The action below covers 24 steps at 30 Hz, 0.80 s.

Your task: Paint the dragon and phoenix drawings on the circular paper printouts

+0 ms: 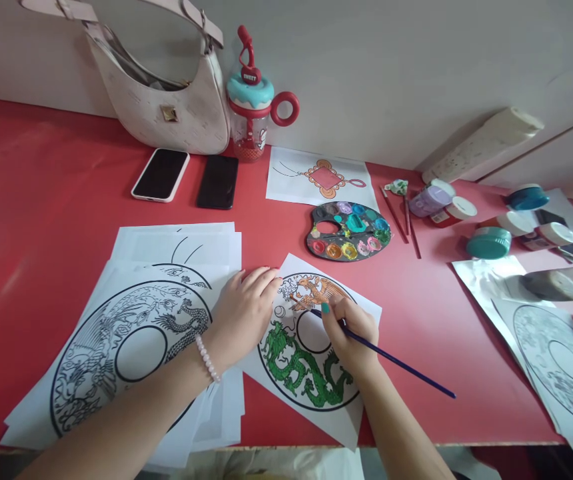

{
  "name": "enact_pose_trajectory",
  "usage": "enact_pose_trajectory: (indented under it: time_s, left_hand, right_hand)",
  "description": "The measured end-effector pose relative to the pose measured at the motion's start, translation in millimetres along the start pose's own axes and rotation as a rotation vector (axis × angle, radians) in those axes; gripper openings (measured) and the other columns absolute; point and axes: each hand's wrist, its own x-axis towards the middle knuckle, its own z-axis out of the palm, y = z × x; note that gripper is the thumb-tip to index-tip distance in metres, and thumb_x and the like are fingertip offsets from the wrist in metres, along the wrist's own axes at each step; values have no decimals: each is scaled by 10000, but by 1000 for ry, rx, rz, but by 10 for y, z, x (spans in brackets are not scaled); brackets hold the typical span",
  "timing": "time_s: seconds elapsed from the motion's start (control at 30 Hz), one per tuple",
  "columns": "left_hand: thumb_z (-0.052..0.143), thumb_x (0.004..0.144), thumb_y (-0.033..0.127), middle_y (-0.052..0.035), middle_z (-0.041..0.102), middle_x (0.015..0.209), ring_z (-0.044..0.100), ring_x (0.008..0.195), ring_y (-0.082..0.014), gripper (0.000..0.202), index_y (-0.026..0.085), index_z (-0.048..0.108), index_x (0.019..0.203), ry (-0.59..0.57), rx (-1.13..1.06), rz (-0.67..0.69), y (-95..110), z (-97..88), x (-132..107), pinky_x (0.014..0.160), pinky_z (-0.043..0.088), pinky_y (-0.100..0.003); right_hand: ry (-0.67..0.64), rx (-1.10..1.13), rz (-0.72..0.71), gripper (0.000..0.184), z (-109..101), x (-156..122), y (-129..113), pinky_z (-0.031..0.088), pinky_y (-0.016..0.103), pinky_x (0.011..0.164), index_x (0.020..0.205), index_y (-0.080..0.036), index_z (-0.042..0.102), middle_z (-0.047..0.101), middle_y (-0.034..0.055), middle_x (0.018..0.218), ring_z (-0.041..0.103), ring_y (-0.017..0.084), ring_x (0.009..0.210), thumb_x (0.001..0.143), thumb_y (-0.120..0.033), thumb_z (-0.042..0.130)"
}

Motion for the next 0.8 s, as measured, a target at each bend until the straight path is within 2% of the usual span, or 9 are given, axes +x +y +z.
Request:
enact_pose_trajectory:
  time_s: [0.47,0.8]
  left_hand:
    - [422,902,112,-91,563,1314,494,1216,-233,351,146,506,1240,6,13,1,14,-10,-2,1009,399,-457]
    - [415,910,114,-90,558,1318,485,1231,-231,336,153,508,1231,4,5,-11,8,7,1,1020,390,-458]
  right_hand:
    - [60,7,-11,358,-3,10,-29,192,259,492,661,-208,205,203,-60,606,195,88,524,863,-44,450]
    - [11,-21,4,343,17,-1,2,220,253,494,655,-216,255,262,-61,595,238,91,517,849,-68,496]
